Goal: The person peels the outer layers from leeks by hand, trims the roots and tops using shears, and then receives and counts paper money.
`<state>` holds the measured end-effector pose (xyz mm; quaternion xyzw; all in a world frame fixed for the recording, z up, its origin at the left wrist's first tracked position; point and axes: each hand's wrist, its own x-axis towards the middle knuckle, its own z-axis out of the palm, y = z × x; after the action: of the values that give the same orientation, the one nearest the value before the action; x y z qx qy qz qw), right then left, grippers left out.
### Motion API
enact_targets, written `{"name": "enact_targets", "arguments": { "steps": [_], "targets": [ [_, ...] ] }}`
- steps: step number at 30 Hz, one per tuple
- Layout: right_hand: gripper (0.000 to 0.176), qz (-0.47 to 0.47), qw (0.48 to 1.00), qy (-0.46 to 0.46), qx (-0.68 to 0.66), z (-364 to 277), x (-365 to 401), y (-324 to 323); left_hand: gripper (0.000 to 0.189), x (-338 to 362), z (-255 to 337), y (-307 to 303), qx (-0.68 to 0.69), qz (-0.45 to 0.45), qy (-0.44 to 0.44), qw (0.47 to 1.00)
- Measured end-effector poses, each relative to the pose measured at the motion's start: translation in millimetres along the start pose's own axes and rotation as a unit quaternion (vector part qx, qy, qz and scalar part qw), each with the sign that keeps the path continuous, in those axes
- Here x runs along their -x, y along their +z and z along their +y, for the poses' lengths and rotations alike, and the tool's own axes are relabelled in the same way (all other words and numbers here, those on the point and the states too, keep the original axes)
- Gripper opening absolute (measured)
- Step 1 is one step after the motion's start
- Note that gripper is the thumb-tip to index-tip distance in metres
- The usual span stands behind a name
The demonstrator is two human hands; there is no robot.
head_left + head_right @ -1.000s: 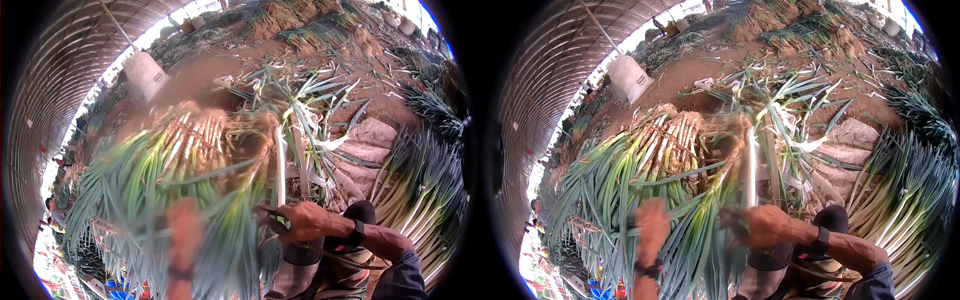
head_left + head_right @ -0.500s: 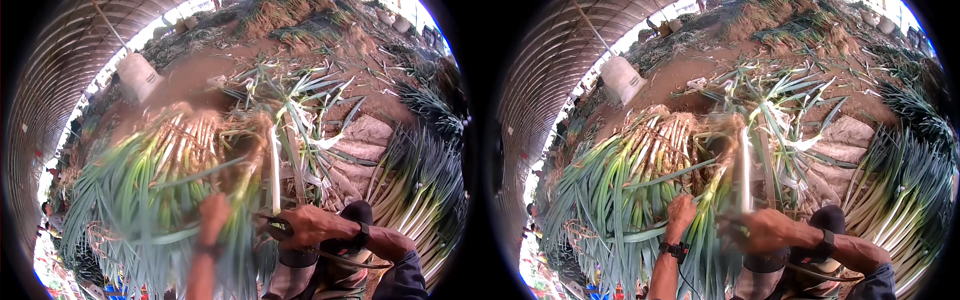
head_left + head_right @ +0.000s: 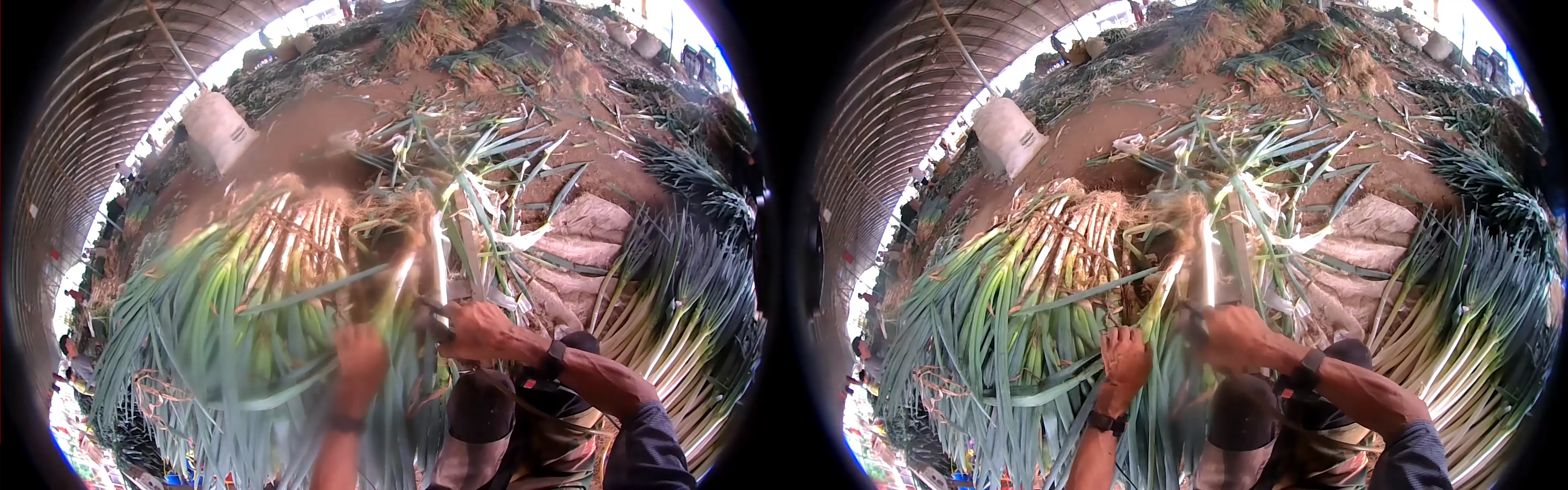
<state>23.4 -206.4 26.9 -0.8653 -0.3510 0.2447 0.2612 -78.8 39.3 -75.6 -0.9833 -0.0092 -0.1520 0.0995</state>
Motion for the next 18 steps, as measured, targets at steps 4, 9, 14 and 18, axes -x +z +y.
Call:
{"name": "enact_targets", "arguments": {
  "steps": [4,9,14,18],
  "targets": [
    [0.076,0.026,0.998,0.056,0.020,11.3,-17.3,4.5,0.026,-2.5,4.0,11.4,-0.002,-0.020,-0.024,1.000],
    [0.074,0.090,0.992,-0.037,0.086,24.6,-31.3,4.5,0.028,-10.6,-1.6,21.3,0.055,-0.098,-0.048,0.992],
    [0.077,0.086,0.996,0.031,0.026,28.2,-43.3,-3.5,0.022,-15.7,-4.8,24.6,0.086,-0.123,-0.063,0.987],
    [0.066,0.089,0.995,0.050,-0.007,32.4,-55.1,-12.9,0.022,-11.0,-12.7,42.4,0.098,-0.067,-0.054,0.991]
  ]
}}
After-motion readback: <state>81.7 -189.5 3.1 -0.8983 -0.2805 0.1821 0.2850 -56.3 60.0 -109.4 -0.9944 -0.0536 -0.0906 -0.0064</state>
